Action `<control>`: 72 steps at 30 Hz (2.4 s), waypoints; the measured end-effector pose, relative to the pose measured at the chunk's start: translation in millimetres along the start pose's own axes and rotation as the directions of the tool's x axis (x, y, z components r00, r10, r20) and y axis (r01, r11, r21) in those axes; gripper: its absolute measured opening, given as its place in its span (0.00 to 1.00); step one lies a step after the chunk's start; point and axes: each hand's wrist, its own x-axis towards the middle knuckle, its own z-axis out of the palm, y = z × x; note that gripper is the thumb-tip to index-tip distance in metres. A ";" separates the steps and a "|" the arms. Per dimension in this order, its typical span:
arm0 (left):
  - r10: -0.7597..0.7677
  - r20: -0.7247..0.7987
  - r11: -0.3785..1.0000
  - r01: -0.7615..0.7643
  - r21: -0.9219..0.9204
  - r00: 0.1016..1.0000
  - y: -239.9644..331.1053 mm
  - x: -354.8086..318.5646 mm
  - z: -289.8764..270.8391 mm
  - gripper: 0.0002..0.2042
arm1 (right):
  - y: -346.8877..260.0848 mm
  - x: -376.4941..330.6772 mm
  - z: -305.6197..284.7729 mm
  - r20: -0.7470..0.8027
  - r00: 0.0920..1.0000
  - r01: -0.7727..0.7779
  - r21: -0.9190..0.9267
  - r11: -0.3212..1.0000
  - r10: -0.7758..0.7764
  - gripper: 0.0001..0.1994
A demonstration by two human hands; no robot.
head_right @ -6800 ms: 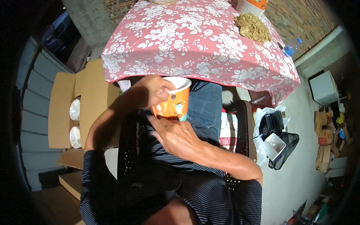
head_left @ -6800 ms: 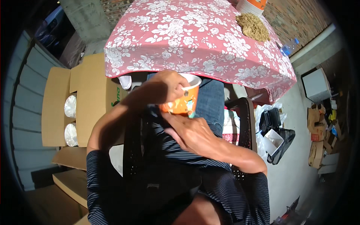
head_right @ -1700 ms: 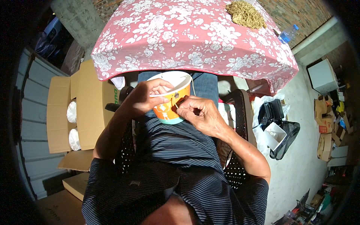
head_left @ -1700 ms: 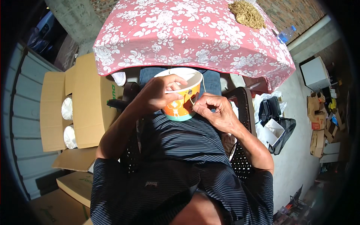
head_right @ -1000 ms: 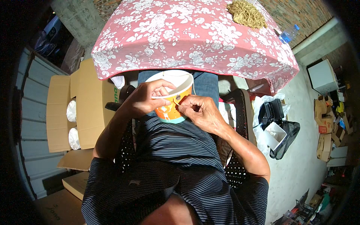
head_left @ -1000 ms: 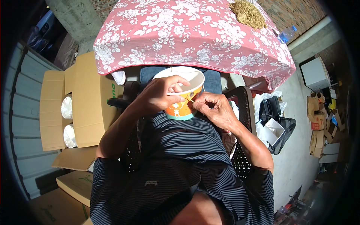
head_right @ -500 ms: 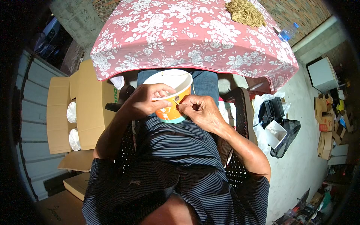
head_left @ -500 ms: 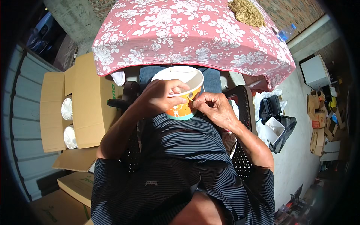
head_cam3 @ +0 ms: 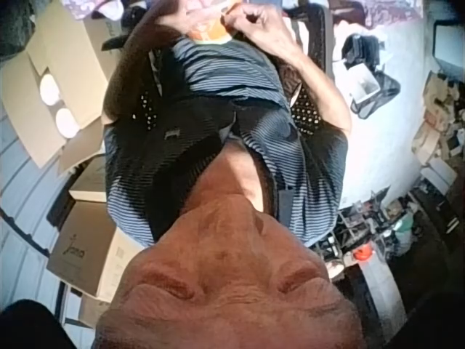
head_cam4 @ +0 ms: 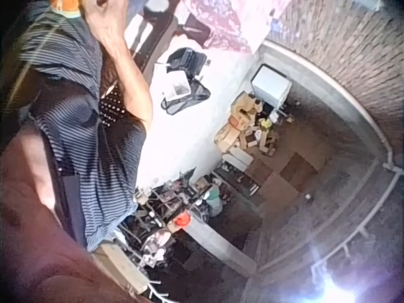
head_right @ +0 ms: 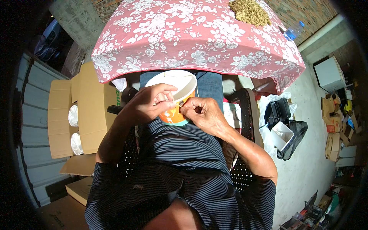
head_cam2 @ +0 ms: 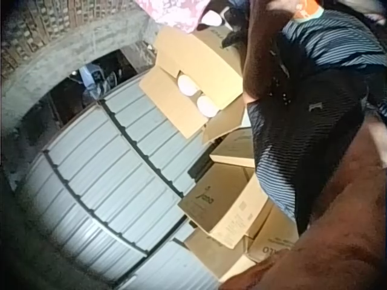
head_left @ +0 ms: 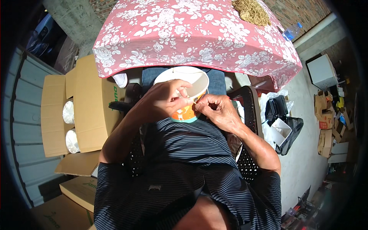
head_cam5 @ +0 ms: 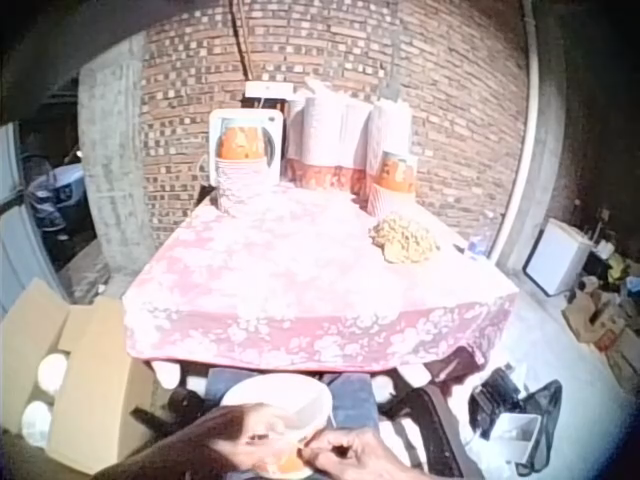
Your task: Attaching strings to paper cups at a workstation.
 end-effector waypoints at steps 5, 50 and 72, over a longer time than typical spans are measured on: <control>0.015 0.025 0.998 -0.014 -0.055 1.000 -6.8 0.2 -5.3 0.13 | -1.7 -0.7 1.2 0.041 0.999 -0.032 -0.028 0.999 0.033 0.10; 0.076 0.214 0.792 0.072 -0.606 0.974 22.0 19.4 2.4 0.20 | -47.3 -15.2 -52.5 0.133 0.970 0.235 -0.286 0.929 -0.204 0.06; 0.108 0.404 0.808 0.157 -0.568 0.908 16.2 49.5 1.3 0.32 | -36.1 -13.6 -36.4 0.066 0.826 0.527 -0.440 0.727 -0.560 0.09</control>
